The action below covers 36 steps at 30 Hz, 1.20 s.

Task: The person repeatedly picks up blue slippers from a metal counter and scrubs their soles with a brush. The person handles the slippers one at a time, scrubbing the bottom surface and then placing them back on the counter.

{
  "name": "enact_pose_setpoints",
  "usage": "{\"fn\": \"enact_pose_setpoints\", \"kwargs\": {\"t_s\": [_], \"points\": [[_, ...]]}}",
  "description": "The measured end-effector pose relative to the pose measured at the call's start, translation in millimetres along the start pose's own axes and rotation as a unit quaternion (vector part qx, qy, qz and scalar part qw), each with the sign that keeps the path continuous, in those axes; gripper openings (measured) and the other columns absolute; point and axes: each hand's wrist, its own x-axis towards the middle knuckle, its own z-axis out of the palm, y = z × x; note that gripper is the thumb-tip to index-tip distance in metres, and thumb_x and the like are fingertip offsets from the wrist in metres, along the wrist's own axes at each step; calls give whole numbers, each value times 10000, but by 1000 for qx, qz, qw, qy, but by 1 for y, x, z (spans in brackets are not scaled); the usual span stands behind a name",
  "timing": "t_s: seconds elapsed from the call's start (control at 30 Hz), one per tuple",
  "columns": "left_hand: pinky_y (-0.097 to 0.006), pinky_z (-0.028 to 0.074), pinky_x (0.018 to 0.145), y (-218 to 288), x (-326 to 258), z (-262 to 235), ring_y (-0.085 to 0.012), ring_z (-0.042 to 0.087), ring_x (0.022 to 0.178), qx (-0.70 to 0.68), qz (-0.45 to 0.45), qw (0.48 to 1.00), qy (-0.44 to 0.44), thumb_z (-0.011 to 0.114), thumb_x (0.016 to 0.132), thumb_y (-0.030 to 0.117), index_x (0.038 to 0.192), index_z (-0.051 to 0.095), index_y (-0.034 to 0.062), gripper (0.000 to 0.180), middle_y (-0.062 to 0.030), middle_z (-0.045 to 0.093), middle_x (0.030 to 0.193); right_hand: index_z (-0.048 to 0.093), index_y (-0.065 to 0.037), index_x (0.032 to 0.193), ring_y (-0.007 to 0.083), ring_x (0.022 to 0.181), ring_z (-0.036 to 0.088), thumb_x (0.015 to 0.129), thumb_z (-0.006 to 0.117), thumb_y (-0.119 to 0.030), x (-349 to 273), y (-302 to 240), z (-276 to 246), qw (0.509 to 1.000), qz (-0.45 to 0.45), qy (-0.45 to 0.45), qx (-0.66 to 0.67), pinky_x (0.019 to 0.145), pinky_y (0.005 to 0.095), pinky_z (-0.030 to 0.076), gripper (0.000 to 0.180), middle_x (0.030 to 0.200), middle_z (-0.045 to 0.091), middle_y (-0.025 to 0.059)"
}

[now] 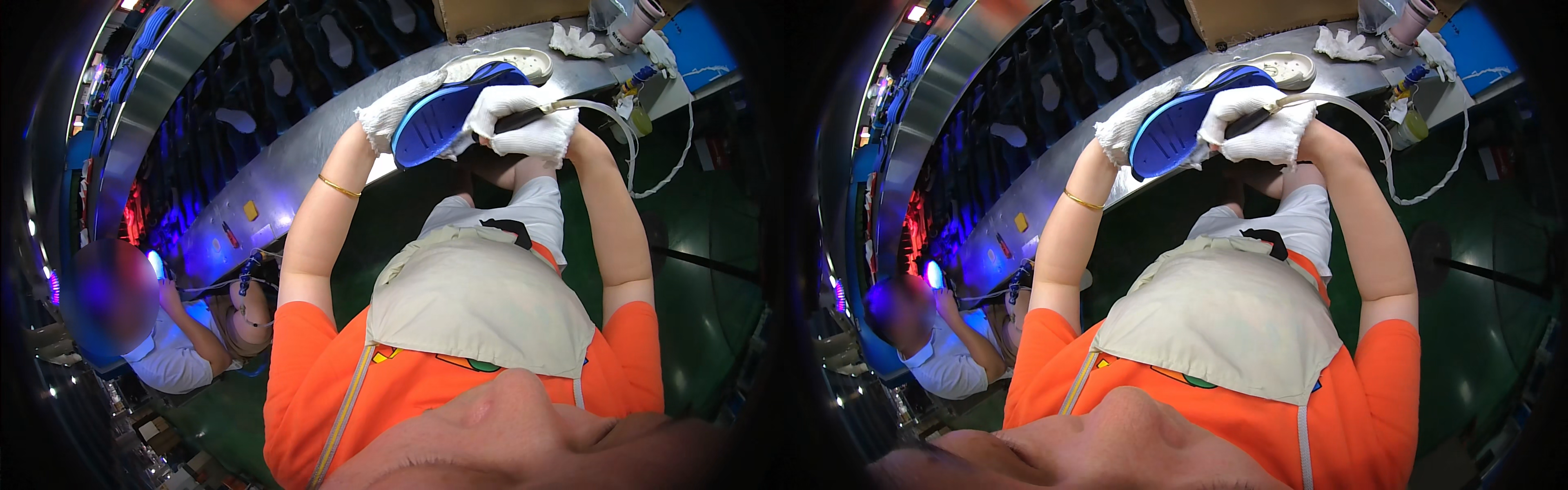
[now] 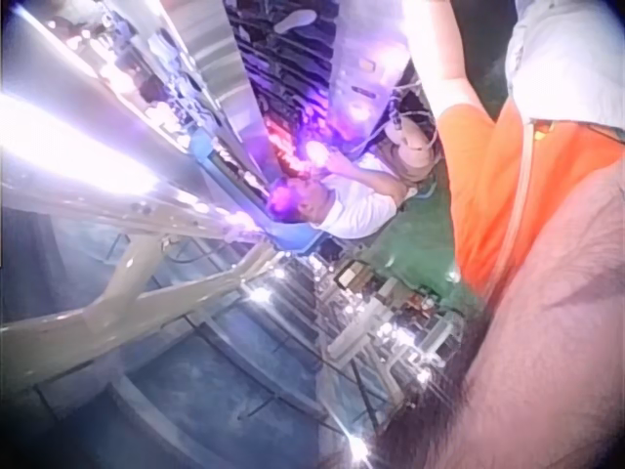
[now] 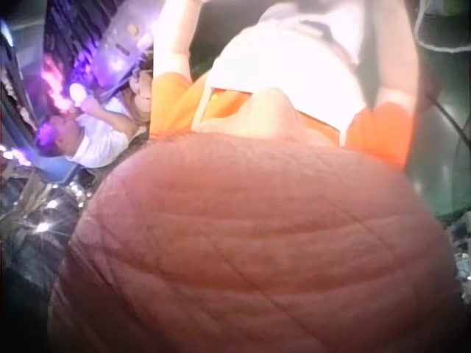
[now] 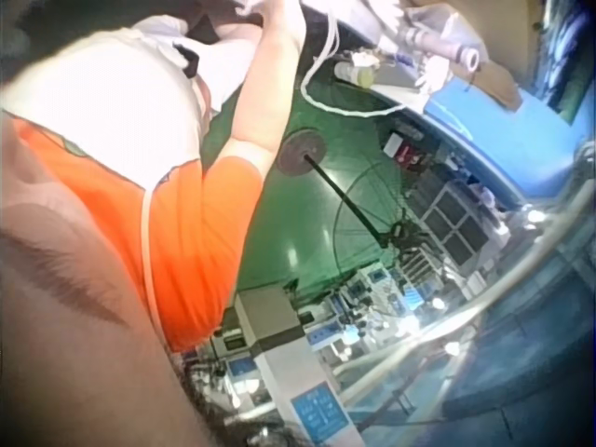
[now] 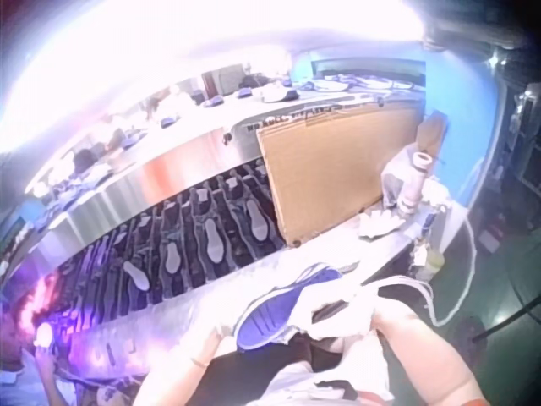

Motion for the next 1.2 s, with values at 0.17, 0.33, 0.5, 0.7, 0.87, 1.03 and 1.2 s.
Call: {"fn": "enact_pose_setpoints", "kwargs": {"t_s": [0.17,0.33,0.5,0.7,0.87,1.03,1.2], "points": [[-399,576,704,-2,4,5,-242,663,842,19,26,998,56,476,928,436,1217,524,21,507,-156,637,1048,629,-93,748,174,769,609,646,637,-53,0,7,0,988,23,1,-150,732,278,490,110,792,629,32],[-399,562,796,-17,-1,-10,-326,650,908,-132,106,983,-71,334,952,492,1308,411,2,611,-245,569,1147,651,-56,841,134,820,590,726,639,-74,-9,2,4,994,50,58,84,777,271,474,117,842,643,29],[-444,474,913,-42,11,-7,-338,569,1051,-282,208,933,-90,313,903,587,1310,415,8,715,-199,540,1213,631,-27,818,125,777,607,754,628,-35,0,6,51,983,-33,177,33,747,259,485,65,830,649,47],[-461,437,951,-53,-1,8,-359,552,1061,-325,186,926,-35,270,892,578,1304,441,36,702,-189,522,1244,657,-48,809,113,755,609,745,646,-69,-7,-7,56,985,46,68,149,735,246,493,68,800,660,33],[-390,476,890,-61,-3,20,-258,585,968,-321,231,918,12,378,905,491,1190,505,51,539,-146,589,1084,640,-35,903,108,801,607,797,642,-56,2,8,60,959,-18,284,5,748,254,498,107,851,649,47],[-416,459,913,-73,3,2,-281,578,988,-335,253,898,-133,328,916,488,1225,473,33,569,-158,571,1133,647,-27,882,120,802,618,783,656,-76,-3,0,65,955,17,205,213,753,261,504,111,855,652,65],[-566,400,969,-61,-16,34,-430,529,1080,-403,174,892,-113,347,920,483,1352,377,50,613,-213,497,1253,613,5,958,112,794,613,822,643,-14,11,10,31,910,-64,369,178,749,256,500,140,904,643,73]]}}
